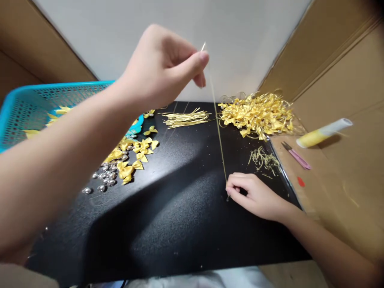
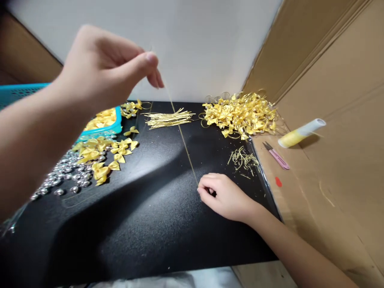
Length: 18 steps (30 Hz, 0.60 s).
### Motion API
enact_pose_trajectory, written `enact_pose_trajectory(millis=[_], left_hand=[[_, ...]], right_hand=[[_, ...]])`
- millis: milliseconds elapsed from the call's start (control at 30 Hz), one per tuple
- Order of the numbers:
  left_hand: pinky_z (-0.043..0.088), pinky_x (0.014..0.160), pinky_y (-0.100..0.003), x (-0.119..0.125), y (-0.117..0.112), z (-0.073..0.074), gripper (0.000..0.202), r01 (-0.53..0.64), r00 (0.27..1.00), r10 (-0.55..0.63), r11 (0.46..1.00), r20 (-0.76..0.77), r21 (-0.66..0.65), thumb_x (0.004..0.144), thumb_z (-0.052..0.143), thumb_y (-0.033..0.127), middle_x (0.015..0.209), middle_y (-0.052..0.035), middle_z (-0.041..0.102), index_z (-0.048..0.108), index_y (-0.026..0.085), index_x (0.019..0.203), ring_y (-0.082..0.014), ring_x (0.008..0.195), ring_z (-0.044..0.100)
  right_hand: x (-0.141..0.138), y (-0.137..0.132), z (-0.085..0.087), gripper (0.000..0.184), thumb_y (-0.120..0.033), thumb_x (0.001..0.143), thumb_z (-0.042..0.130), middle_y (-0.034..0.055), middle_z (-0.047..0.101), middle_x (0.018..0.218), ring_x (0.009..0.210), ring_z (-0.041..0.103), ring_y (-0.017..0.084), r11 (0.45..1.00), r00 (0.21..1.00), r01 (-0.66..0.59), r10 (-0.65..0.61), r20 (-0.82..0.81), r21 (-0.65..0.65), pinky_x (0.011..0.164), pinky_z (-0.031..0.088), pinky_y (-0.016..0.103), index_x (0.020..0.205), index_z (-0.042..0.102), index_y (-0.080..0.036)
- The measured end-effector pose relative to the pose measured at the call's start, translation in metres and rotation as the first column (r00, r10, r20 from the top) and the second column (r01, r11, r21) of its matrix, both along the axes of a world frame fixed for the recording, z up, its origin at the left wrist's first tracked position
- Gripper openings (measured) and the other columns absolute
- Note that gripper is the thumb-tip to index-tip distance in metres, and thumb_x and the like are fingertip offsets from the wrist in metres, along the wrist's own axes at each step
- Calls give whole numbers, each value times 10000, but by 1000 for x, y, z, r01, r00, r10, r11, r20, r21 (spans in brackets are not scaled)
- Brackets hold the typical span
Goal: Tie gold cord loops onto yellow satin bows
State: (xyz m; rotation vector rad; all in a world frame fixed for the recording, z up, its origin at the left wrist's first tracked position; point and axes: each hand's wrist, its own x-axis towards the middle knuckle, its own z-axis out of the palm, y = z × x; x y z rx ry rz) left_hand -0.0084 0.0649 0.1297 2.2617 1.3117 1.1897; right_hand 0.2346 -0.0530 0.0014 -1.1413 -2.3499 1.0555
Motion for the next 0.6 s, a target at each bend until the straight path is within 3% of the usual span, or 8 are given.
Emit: enact_pose_trajectory(millis=[67, 133, 200, 267, 333, 400, 500, 600], left_hand=[[251, 591, -268, 3, 6, 17, 386, 12, 986, 0, 997, -167, 70, 906, 532, 365, 477, 44, 269, 774, 110, 746, -55, 489, 288], [290, 627, -274, 4, 11, 29, 396, 27, 955, 14, 991, -297, 133, 917, 501, 352, 532, 24, 321, 771, 101, 773, -82, 546, 406], [366, 727, -303, 3, 15, 35, 359, 54, 936, 17, 980, -350, 191, 905, 505, 310, 648, -12, 446, 763, 96, 776, -154, 737, 556], [396, 877, -343, 1, 21, 35, 311, 77, 941, 14, 965, -339, 252, 891, 523, 266, 829, -48, 523, 758, 98, 775, -225, 1003, 588], [377, 993, -362, -1, 27, 31, 246, 55, 967, 20, 957, -255, 284, 870, 557, 216, 1018, -72, 537, 751, 102, 770, -258, 1205, 526], [372, 1037, -375, -3, 32, 24, 239, 72, 992, -43, 966, -121, 248, 877, 564, 220, 1091, -75, 572, 728, 113, 741, -260, 1276, 498], [454, 936, -388, -2, 34, 17, 347, 213, 967, -219, 975, 134, 56, 915, 519, 335, 956, -38, 696, 658, 114, 687, -237, 1110, 642], [484, 854, -323, 3, 32, 18, 376, 367, 896, -324, 925, 303, -98, 935, 476, 319, 808, 22, 720, 589, 93, 655, -164, 909, 702]], right_hand=[[-1, 7, 0, 236, -150, 897, 464, -14, 508, 643, 601, 468, 100, 999, 1000, 10, -10, 4, 36, 599, 357, 232, 665, 493, -176], [0, 13, 0, 243, -155, 899, 461, -15, 500, 642, 595, 461, 100, 997, 1000, 22, -23, 12, 78, 598, 355, 233, 659, 488, -177], [3, 16, -2, 247, -164, 902, 460, -14, 502, 641, 595, 462, 103, 994, 999, 33, -36, 25, 102, 598, 355, 236, 657, 487, -177], [7, 17, -3, 244, -173, 906, 460, -11, 514, 648, 600, 473, 106, 993, 998, 53, -57, 32, 104, 601, 362, 238, 665, 495, -178], [10, 15, -4, 241, -181, 911, 459, -8, 524, 658, 603, 484, 108, 993, 997, 69, -73, 34, 93, 602, 369, 240, 674, 505, -179], [12, 13, -4, 244, -186, 913, 457, -8, 527, 661, 602, 485, 108, 994, 997, 71, -75, 35, 84, 602, 372, 241, 675, 509, -179], [9, 10, -4, 246, -178, 908, 456, -10, 520, 651, 599, 476, 107, 995, 998, 57, -60, 30, 85, 600, 366, 241, 668, 510, -178], [2, 11, -4, 242, -165, 897, 461, -11, 519, 649, 593, 471, 104, 995, 998, 54, -57, 29, 88, 600, 358, 241, 661, 511, -176]])
